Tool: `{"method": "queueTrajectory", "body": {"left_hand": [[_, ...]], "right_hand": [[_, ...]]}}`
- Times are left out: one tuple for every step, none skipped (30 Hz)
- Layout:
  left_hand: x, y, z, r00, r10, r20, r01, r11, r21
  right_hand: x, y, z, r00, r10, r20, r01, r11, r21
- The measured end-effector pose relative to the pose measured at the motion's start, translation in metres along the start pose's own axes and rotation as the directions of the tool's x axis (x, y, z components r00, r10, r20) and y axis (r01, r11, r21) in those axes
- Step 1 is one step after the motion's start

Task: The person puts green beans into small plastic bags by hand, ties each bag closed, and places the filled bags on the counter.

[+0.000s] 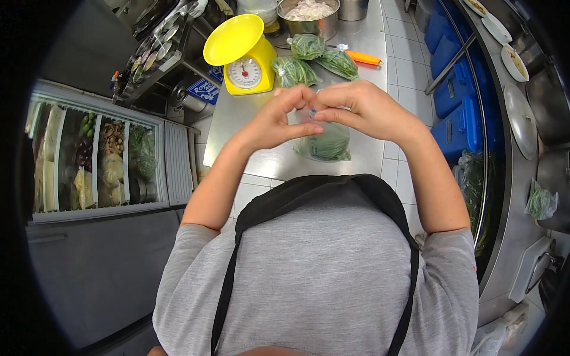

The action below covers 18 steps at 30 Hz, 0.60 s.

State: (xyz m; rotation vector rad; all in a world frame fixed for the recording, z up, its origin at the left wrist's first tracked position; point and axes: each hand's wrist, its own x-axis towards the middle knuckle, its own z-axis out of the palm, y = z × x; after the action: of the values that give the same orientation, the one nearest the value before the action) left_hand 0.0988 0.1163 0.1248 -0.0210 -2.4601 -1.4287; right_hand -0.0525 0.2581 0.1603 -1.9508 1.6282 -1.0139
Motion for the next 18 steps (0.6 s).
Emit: {"method": "queueTrajectory", "body": {"left_hand": [[0.000,0.004,-0.010,0.988,-0.023,0.154,-0.018,0.965,0.260],[0.000,0.009,-0.019,0.952,-0.086,0.293,-0.075,0.864,0.498],[-0.003,0.017,-0.023,0.952,-0.090,0.291,-0.070,0.865,0.496],[-0.007,0.027,-0.024,0.953,-0.049,0.300,-0.158,0.763,0.627],[-0.012,0.035,-0.025,0.949,-0.008,0.316,-0.240,0.632,0.737],[-0.019,0.041,-0.023,0.948,-0.012,0.318,-0.238,0.639,0.732],[-0.026,0.045,-0.020,0.948,0.046,0.314,-0.272,0.626,0.731],[-0.033,0.050,-0.019,0.946,0.103,0.307,-0.304,0.612,0.730],[-0.039,0.054,-0.018,0.946,0.096,0.308,-0.297,0.632,0.716],[-0.045,0.058,-0.016,0.947,0.089,0.308,-0.291,0.640,0.711],[-0.050,0.061,-0.014,0.955,0.085,0.285,-0.273,0.632,0.725],[-0.054,0.064,-0.014,0.961,0.081,0.263,-0.255,0.623,0.739],[-0.055,0.066,-0.012,0.969,0.093,0.228,-0.233,0.643,0.729],[-0.058,0.065,-0.010,0.970,0.086,0.226,-0.226,0.649,0.727],[-0.061,0.063,-0.008,0.970,0.057,0.238,-0.211,0.687,0.695],[-0.064,0.061,-0.007,0.967,0.029,0.251,-0.194,0.723,0.663],[-0.065,0.059,-0.005,0.968,0.025,0.249,-0.189,0.725,0.663],[-0.065,0.056,-0.003,0.974,0.075,0.215,-0.201,0.726,0.658]], "right_hand": [[-0.002,-0.001,-0.003,0.995,0.046,0.086,-0.043,0.998,-0.039],[-0.003,-0.001,-0.007,0.981,0.093,0.170,-0.081,0.993,-0.081],[-0.006,-0.002,-0.008,0.980,0.094,0.174,-0.081,0.994,-0.077],[-0.012,-0.005,-0.009,0.978,0.083,0.192,-0.034,0.969,-0.244],[-0.016,-0.009,-0.009,0.975,0.075,0.209,0.016,0.914,-0.405],[-0.022,-0.019,-0.009,0.974,0.081,0.212,0.011,0.917,-0.400],[-0.027,-0.031,-0.010,0.943,0.177,0.280,-0.023,0.879,-0.476],[-0.032,-0.041,-0.010,0.900,0.274,0.340,-0.045,0.833,-0.552],[-0.038,-0.047,-0.011,0.895,0.278,0.348,-0.047,0.836,-0.546],[-0.044,-0.051,-0.011,0.898,0.282,0.338,-0.059,0.838,-0.542],[-0.048,-0.054,-0.011,0.902,0.284,0.325,-0.069,0.838,-0.541],[-0.051,-0.055,-0.010,0.901,0.284,0.329,-0.068,0.840,-0.538],[-0.055,-0.055,-0.008,0.936,0.248,0.250,-0.093,0.858,-0.505],[-0.057,-0.056,-0.007,0.962,0.214,0.168,-0.113,0.876,-0.469],[-0.054,-0.057,-0.007,0.961,0.213,0.174,-0.110,0.878,-0.466],[-0.049,-0.059,-0.008,0.950,0.271,0.154,-0.166,0.857,-0.487],[-0.044,-0.060,-0.008,0.936,0.328,0.130,-0.221,0.833,-0.508],[-0.039,-0.061,-0.005,0.936,0.327,0.132,-0.220,0.833,-0.507]]}}
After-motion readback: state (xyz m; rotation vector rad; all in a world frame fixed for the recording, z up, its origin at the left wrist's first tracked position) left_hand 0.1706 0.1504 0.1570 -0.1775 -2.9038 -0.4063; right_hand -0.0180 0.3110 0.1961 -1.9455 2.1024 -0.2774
